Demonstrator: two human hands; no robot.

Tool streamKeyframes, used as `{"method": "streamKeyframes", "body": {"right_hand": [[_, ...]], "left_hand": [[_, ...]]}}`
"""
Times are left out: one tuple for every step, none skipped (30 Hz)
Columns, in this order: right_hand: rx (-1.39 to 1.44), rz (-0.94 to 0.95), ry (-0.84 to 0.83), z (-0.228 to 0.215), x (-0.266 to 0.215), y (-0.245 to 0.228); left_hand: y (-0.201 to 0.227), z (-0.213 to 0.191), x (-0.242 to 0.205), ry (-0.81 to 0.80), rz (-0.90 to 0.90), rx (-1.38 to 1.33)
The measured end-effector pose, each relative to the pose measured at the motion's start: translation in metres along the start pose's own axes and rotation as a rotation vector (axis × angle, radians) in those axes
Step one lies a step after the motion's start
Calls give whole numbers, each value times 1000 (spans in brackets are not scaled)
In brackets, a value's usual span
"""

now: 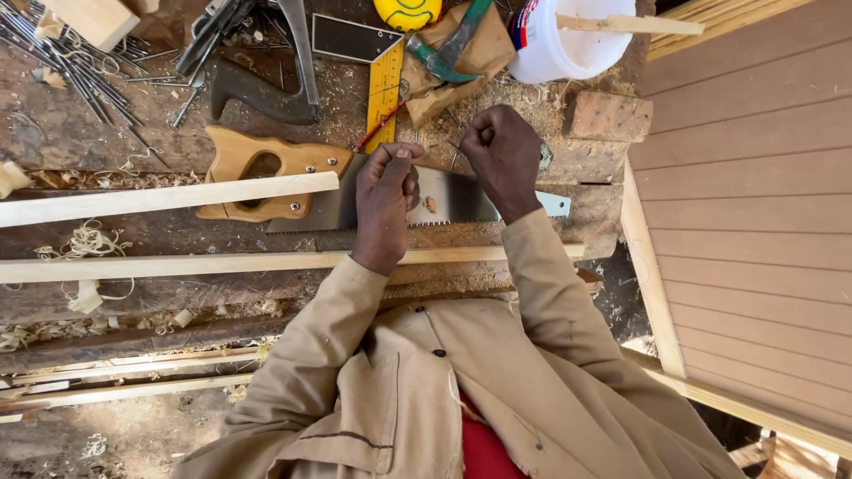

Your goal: Measuring, marking, sawing, and assembling wood pieces for a structure.

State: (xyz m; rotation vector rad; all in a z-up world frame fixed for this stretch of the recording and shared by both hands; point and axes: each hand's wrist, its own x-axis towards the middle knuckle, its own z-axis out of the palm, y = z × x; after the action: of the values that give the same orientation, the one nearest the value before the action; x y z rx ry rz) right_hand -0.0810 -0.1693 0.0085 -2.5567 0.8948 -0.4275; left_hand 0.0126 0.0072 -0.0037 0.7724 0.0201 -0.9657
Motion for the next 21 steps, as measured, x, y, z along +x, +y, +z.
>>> {"method": "streamKeyframes", "body": {"right_hand": [[0, -7, 1, -5, 2, 2], [94, -40, 20, -8, 4, 2], [189, -73, 38, -10, 7, 3], [190, -63, 25, -18, 2, -4], [301, 30, -27, -26, -2, -11], [407, 115, -62, -35, 0, -16], [405, 118, -57, -29, -4, -13], [353, 61, -113, -27, -5, -10], [300, 4, -168, -25, -7, -6], [297, 8, -170, -23, -11, -4], [284, -20, -150, -21, -15, -2], [280, -57, -129, -15, -16, -1], [286, -62, -130, -12, -16, -2], [272, -86, -95, -10, -18, -3], [259, -110, -61, -8, -21, -3], [258, -109, -60, -5, -19, -4], [271, -58, 20, -3, -17, -4], [288, -8, 102, 0, -12, -6], [291, -8, 106, 5, -7, -6], [229, -55, 98, 5, -8, -4], [168, -101, 90, 5, -9, -3]], "left_hand": [[-4, -1, 1, 0, 7, -2], [-6, -4, 3, 16, -6, -15], [-9, -7, 4, 33, -18, -27], [-6, -6, 1, 44, -30, -28], [-3, -4, -2, 56, -31, -7], [1, -1, 2, 53, -23, 15], [1, -2, 0, 48, -26, 16], [0, -1, 1, 40, -24, 17], [0, 1, 1, 32, -22, 18], [-2, 2, 1, 32, -27, 16], [-3, 4, 1, 39, -28, 40], [-2, 2, 3, 48, -19, 70], [-2, 3, 3, 51, -14, 73], [-3, 3, 2, 59, -18, 99], [-3, 4, 1, 67, -23, 125], [-6, 3, 1, 66, -24, 125], [-8, 2, 0, 56, -11, 105], [-8, 1, 1, 46, 6, 90], [-5, 1, 4, 45, 8, 94], [-6, 2, 3, 45, 7, 126], [-7, 4, 2, 44, 7, 157]]}}
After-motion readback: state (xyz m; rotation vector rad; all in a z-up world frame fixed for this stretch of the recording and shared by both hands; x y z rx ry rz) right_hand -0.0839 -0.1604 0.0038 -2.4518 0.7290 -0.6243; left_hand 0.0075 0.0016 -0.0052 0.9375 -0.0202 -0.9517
